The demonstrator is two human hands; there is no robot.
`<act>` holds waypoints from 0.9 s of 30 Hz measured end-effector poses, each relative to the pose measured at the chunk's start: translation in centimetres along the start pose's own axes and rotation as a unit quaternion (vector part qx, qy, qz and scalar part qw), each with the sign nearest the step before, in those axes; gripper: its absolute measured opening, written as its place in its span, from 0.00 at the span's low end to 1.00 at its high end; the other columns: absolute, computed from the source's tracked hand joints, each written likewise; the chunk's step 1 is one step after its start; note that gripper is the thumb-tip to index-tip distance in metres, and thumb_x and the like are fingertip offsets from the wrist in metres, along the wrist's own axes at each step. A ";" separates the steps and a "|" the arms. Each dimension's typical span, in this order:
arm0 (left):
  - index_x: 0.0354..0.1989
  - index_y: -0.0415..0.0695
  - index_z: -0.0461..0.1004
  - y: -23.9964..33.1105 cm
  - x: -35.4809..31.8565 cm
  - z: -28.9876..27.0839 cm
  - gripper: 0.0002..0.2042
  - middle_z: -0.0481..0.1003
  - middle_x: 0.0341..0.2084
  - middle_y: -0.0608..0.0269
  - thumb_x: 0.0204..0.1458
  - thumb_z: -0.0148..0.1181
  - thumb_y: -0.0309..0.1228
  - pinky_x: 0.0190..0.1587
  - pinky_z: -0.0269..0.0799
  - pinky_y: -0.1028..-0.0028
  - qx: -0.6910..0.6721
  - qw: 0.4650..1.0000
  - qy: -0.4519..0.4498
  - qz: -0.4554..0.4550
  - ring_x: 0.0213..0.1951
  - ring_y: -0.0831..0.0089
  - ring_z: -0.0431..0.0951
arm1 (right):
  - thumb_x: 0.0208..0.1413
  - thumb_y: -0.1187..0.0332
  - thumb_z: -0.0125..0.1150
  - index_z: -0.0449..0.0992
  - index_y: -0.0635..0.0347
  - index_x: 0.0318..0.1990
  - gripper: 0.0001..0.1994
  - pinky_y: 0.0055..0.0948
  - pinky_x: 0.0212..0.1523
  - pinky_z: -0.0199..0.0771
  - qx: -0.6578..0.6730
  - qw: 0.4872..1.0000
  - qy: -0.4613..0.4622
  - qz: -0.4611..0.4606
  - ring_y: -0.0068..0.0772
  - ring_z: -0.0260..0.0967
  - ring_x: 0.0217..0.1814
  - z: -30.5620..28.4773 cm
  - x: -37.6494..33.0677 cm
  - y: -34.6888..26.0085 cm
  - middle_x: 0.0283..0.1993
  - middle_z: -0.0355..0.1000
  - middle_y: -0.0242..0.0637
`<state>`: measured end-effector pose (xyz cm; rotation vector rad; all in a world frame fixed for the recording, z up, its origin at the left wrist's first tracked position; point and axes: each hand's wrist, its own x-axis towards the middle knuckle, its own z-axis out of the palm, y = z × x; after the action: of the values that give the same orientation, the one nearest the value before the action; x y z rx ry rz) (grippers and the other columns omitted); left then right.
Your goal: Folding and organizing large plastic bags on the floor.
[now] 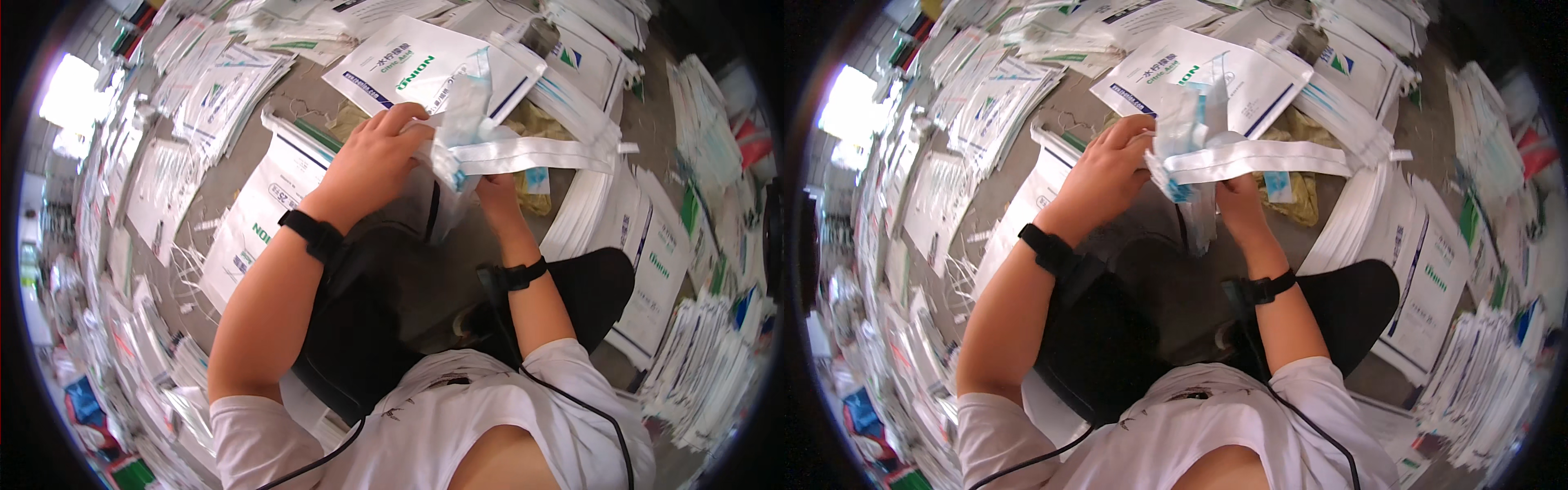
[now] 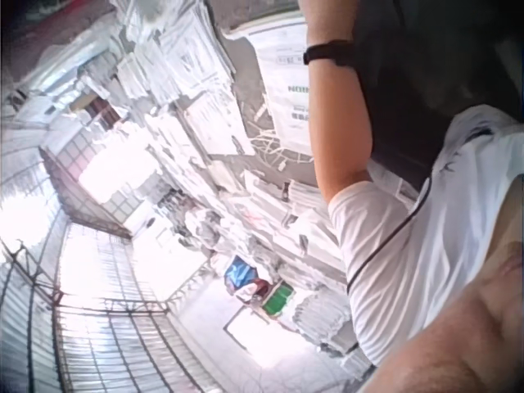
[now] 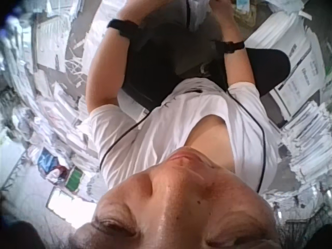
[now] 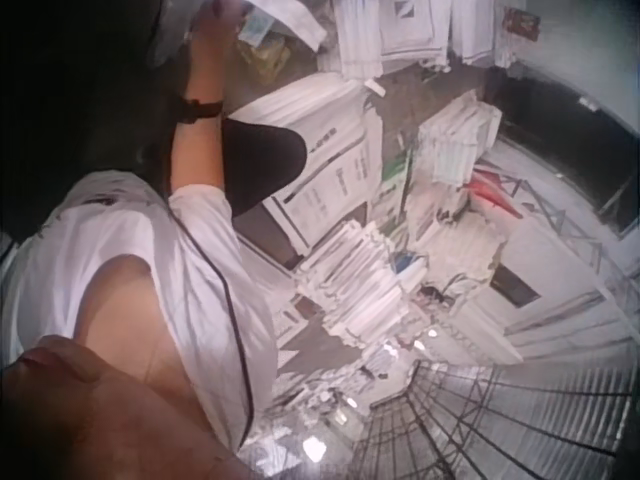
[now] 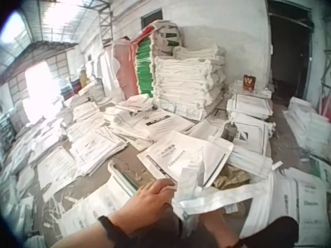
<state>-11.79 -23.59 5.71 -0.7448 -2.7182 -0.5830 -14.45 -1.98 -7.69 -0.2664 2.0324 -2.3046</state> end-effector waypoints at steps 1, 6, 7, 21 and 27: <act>0.50 0.48 0.73 0.1 0.1 0.0 0.19 0.68 0.55 0.61 0.46 0.63 0.23 0.58 0.67 0.59 0.005 1.000 -0.013 0.013 0.58 0.57 0.70 | 0.59 0.77 0.55 0.71 0.63 0.58 0.19 0.25 0.54 0.69 0.012 1.000 0.015 -0.001 0.23 0.71 0.53 0.2 -0.4 -0.7 0.51 0.75 0.33; 0.47 0.42 0.73 -1.1 0.2 1.4 0.17 0.68 0.57 0.58 0.46 0.60 0.22 0.57 0.68 0.58 0.067 0.997 -0.032 0.027 0.57 0.54 0.71 | 0.63 0.63 0.60 0.64 0.62 0.63 0.24 0.31 0.64 0.59 0.229 0.973 -0.014 0.024 0.27 0.60 0.63 1.3 -3.1 -1.6 0.59 0.67 0.36; 0.47 0.42 0.73 -1.5 0.4 1.6 0.17 0.69 0.57 0.57 0.46 0.58 0.22 0.58 0.67 0.58 0.099 0.993 -0.055 0.023 0.56 0.53 0.71 | 0.63 0.63 0.60 0.64 0.62 0.63 0.24 0.31 0.64 0.59 0.239 0.971 0.002 0.018 0.27 0.60 0.63 1.3 -3.8 -1.1 0.59 0.67 0.36; 0.53 0.35 0.71 -0.7 0.6 -1.1 0.18 0.76 0.46 0.59 0.57 0.58 0.32 0.53 0.68 0.68 -0.282 0.916 -0.091 -0.269 0.49 0.67 0.74 | 0.43 0.69 0.71 0.68 0.62 0.50 0.25 0.45 0.47 0.68 -0.124 0.978 0.057 -0.158 0.57 0.68 0.48 3.0 -3.1 0.0 0.44 0.71 0.49; 0.56 0.37 0.68 -1.4 5.3 0.5 0.21 0.76 0.47 0.58 0.54 0.62 0.28 0.53 0.70 0.71 -0.272 0.941 -0.169 -0.109 0.50 0.71 0.74 | 0.43 0.70 0.72 0.68 0.63 0.49 0.25 0.45 0.49 0.66 -0.142 0.964 0.099 -0.202 0.56 0.68 0.49 3.3 -4.0 0.3 0.45 0.71 0.48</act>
<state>-17.03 -22.18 6.70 -0.7146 -3.0005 -1.4178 -10.02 -4.58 -7.99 -0.5298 2.6295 -2.3205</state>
